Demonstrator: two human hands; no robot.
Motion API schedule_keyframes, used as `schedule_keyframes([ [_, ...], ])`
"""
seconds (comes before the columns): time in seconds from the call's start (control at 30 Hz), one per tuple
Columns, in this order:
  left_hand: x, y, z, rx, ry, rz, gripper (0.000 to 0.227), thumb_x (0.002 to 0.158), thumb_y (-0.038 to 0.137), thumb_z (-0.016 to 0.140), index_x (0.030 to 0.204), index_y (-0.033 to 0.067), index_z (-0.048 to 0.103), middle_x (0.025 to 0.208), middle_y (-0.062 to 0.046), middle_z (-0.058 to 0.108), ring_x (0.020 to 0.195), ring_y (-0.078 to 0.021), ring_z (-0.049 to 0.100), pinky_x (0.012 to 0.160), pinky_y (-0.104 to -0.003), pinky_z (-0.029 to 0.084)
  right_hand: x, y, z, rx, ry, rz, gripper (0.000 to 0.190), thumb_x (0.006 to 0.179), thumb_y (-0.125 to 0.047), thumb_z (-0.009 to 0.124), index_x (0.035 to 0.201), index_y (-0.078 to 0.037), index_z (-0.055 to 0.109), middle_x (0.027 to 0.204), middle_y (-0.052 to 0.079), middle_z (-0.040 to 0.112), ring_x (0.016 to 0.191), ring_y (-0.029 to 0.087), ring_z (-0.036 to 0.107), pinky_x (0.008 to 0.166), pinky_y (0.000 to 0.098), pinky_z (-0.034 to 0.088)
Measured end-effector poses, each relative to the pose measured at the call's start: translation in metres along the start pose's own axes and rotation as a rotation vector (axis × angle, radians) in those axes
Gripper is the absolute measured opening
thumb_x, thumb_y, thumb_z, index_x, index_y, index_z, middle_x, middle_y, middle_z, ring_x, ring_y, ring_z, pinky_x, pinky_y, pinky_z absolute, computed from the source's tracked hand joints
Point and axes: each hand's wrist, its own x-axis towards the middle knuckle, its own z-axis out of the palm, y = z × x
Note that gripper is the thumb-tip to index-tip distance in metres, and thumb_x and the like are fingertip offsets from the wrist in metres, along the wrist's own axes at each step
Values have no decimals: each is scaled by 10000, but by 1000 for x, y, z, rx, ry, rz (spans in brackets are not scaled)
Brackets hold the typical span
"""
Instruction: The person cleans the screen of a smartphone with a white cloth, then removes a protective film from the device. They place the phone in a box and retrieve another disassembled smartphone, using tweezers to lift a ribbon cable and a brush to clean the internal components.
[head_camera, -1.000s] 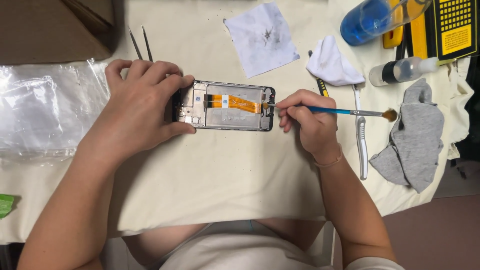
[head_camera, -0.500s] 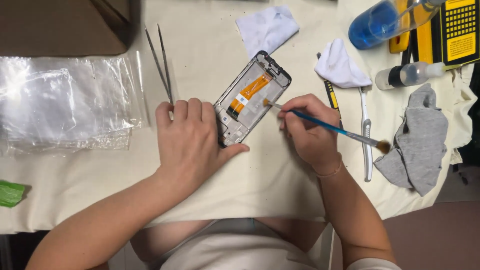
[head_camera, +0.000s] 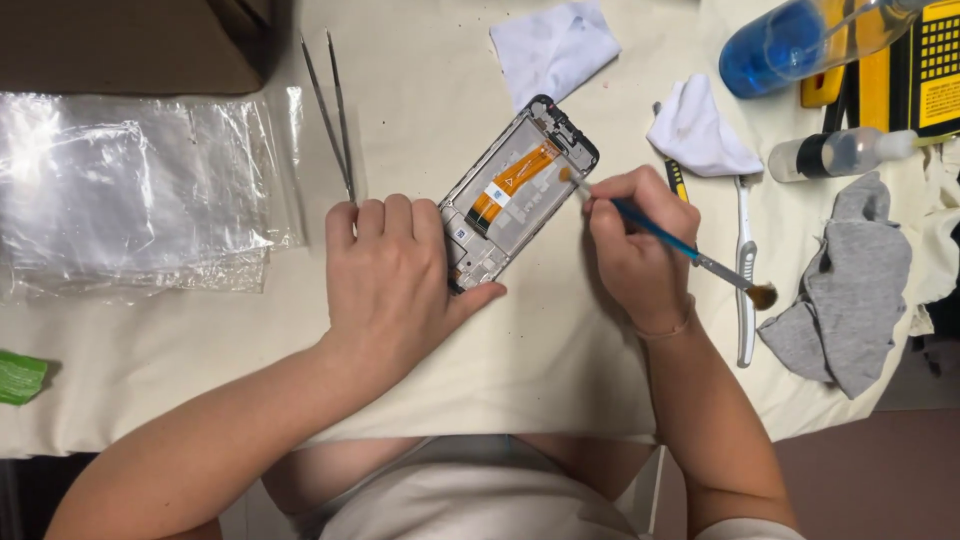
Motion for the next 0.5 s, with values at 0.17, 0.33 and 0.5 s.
schedule_keyframes([
  [0.17, 0, 1, -1, 19, 2, -6, 952, 658, 1062, 606, 903, 143, 576, 864, -28, 605, 820, -253, 583, 907, -414, 428, 4, 3, -1, -143, 32, -77, 83, 878, 5, 531, 853, -1, 610, 666, 41, 538, 604, 164, 463, 585, 311, 380],
  [0.33, 0, 0, 0, 3, 11, 1, 945, 676, 1062, 587, 887, 142, 572, 858, -39, 597, 812, -264, 575, 889, -424, 423, -11, -12, 6, 163, -325, 72, 77, 851, -37, 549, 799, -53, 604, 622, -34, 501, 588, 86, 398, 558, 252, 348],
  [0.5, 0, 0, -1, -15, 12, 2, 953, 652, 1045, 627, 908, 129, 581, 870, -48, 608, 824, -271, 585, 923, -434, 429, 6, 6, 1, 3, -42, 42, 81, 890, -31, 529, 845, -24, 596, 670, 7, 505, 619, 108, 426, 584, 273, 353],
])
